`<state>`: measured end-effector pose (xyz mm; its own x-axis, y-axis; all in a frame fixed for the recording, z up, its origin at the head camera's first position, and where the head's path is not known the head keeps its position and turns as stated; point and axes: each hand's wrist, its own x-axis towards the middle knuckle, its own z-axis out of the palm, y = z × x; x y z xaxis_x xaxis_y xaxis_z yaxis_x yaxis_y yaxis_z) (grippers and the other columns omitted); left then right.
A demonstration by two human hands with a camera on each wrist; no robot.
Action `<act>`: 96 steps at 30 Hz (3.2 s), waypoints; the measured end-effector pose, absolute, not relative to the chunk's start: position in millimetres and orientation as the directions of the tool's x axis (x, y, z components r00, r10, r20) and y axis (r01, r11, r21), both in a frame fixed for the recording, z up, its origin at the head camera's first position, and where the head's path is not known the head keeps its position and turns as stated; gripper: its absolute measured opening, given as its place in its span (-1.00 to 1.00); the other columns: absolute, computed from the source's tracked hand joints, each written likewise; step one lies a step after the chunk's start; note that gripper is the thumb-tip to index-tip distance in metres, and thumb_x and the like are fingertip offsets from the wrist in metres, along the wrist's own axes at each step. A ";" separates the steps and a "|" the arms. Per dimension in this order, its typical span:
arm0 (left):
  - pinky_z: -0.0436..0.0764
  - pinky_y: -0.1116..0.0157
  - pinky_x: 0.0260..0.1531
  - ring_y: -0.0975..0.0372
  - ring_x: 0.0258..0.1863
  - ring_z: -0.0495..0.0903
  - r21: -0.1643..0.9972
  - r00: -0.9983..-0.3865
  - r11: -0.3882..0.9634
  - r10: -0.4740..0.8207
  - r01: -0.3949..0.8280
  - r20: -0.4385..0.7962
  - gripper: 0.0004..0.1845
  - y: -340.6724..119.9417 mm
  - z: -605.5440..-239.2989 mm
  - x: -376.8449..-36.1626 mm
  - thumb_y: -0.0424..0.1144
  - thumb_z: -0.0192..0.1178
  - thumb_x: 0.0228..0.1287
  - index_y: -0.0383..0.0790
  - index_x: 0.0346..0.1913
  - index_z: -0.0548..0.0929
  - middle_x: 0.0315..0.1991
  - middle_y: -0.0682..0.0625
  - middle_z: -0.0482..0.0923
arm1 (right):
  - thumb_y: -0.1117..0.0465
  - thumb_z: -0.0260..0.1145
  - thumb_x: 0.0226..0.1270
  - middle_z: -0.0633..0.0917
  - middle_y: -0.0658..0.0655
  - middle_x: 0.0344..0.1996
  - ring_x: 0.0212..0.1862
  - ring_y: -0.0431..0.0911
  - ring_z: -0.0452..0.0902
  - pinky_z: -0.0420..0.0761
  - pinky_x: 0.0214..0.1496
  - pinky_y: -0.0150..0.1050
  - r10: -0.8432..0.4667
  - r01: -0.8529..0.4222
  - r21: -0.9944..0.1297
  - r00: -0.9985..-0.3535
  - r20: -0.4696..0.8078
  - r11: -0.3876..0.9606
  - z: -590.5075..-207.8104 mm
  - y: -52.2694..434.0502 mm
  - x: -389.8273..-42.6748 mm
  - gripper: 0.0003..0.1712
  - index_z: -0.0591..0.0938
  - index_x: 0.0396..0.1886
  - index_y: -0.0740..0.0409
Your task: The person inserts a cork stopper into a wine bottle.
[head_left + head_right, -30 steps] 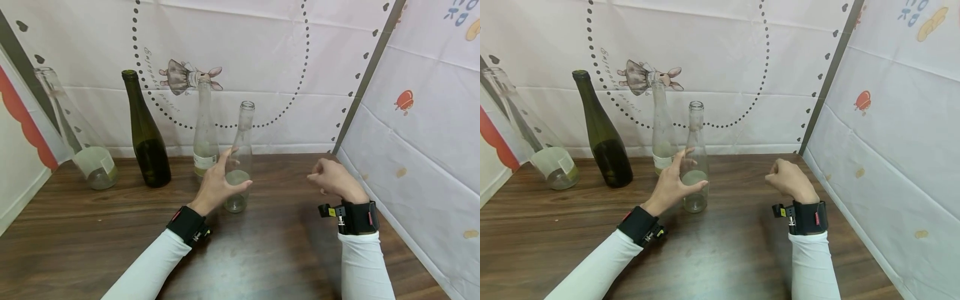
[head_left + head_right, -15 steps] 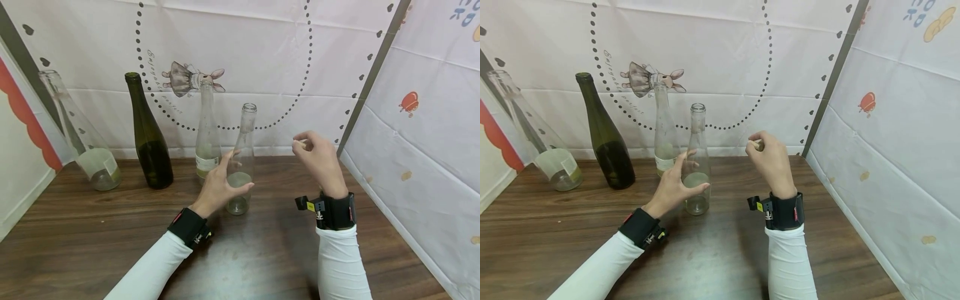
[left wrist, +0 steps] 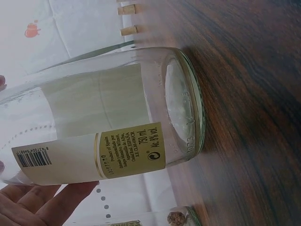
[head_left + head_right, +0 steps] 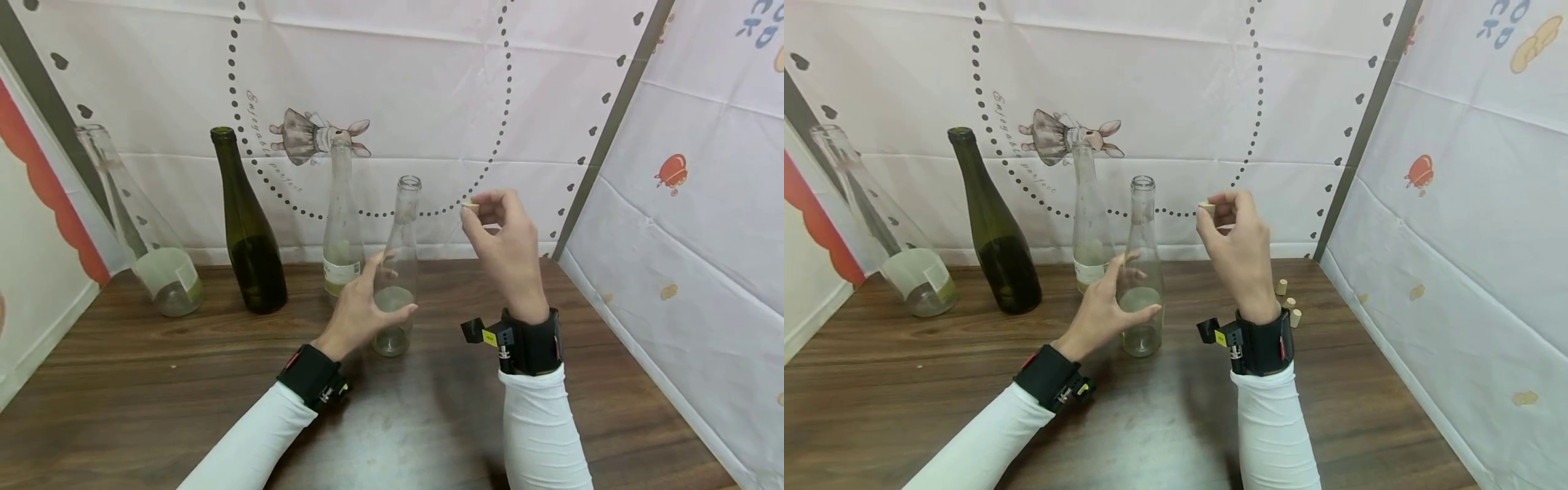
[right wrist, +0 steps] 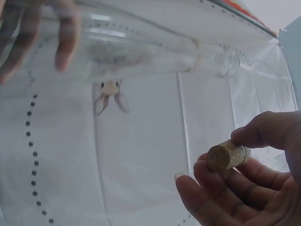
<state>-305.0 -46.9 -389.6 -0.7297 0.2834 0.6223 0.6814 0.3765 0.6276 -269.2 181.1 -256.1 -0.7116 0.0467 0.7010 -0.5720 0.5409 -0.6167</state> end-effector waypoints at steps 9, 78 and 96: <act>0.65 0.10 0.15 0.08 0.11 0.72 0.636 -0.732 0.364 0.286 0.680 0.619 0.04 -47.2 -390.3 -304.4 -0.14 0.67 0.08 -0.03 0.58 0.28 0.08 -0.12 0.69 | 0.36 0.37 0.52 0.72 0.16 -0.09 -0.09 -0.13 0.71 0.71 0.07 -0.23 -0.006 -0.706 -0.530 -0.603 0.798 0.471 -227.0 162.1 -278.0 -0.71 0.54 0.11 0.38; 0.64 0.01 0.13 0.05 0.12 0.71 0.640 -0.734 0.361 0.289 0.678 0.614 0.00 -48.1 -391.3 -305.3 -0.02 0.64 0.13 -0.02 0.57 0.30 0.07 -0.08 0.70 | 0.40 0.47 0.42 0.76 0.20 -0.22 -0.20 -0.06 0.76 0.71 -0.01 -0.30 -0.234 -0.849 -0.276 -0.411 0.881 0.451 -204.9 126.8 -291.3 -0.78 0.61 -0.09 0.41; 0.64 -0.04 0.13 -0.06 0.12 0.72 0.652 -0.735 0.339 0.289 0.678 0.614 -0.01 -48.7 -391.8 -304.5 -0.01 0.62 0.16 -0.01 0.58 0.30 0.07 -0.11 0.70 | 0.41 0.44 0.45 0.77 0.20 -0.22 -0.19 -0.06 0.76 0.71 0.02 -0.29 -0.247 -0.841 -0.266 -0.416 0.875 0.472 -205.6 125.8 -289.4 -0.82 0.61 -0.10 0.40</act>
<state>-304.5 -48.7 -391.8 -0.7349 0.2888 0.6136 0.6779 0.3392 0.6522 -289.4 125.8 -205.6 -0.4157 -0.2472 0.8753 -0.8405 0.4721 -0.2658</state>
